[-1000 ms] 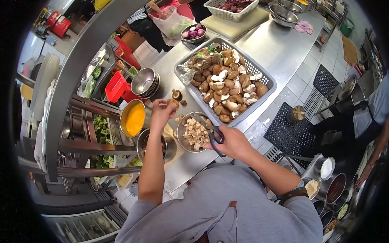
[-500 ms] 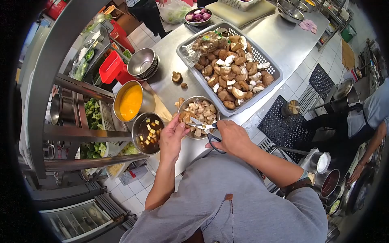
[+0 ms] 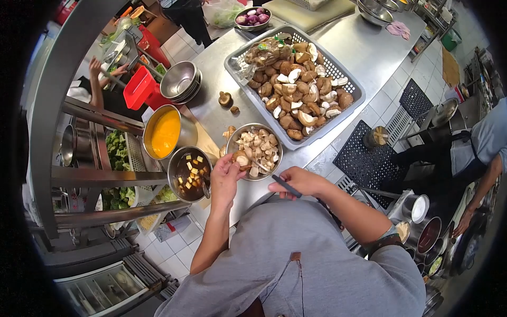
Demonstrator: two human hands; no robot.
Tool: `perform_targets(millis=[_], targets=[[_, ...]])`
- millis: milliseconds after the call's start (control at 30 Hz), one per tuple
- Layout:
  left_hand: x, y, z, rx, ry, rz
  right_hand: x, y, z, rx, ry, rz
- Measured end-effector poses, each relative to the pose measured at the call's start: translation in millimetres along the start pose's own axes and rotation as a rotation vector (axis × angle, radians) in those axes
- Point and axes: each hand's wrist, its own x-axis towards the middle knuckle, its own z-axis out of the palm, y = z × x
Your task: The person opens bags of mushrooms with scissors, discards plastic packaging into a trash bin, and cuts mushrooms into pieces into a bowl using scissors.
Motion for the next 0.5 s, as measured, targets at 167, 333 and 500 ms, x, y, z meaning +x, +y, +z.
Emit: perform_targets(millis=[167,333,500], targets=[[0.4,20.1,-5.4,-0.086,0.053,0.042,-8.7,5.9,-18.7,-0.051,-0.053,-0.129],[-12.2,38.0,7.4,-0.062,-0.06,0.056,-14.7,-11.9,-20.5,-0.219,-0.056,-0.196],[-18.7,36.0,13.3,0.008,-0.116,0.088,-17.3,-25.7,-25.6,-0.258,-0.117,-0.104]])
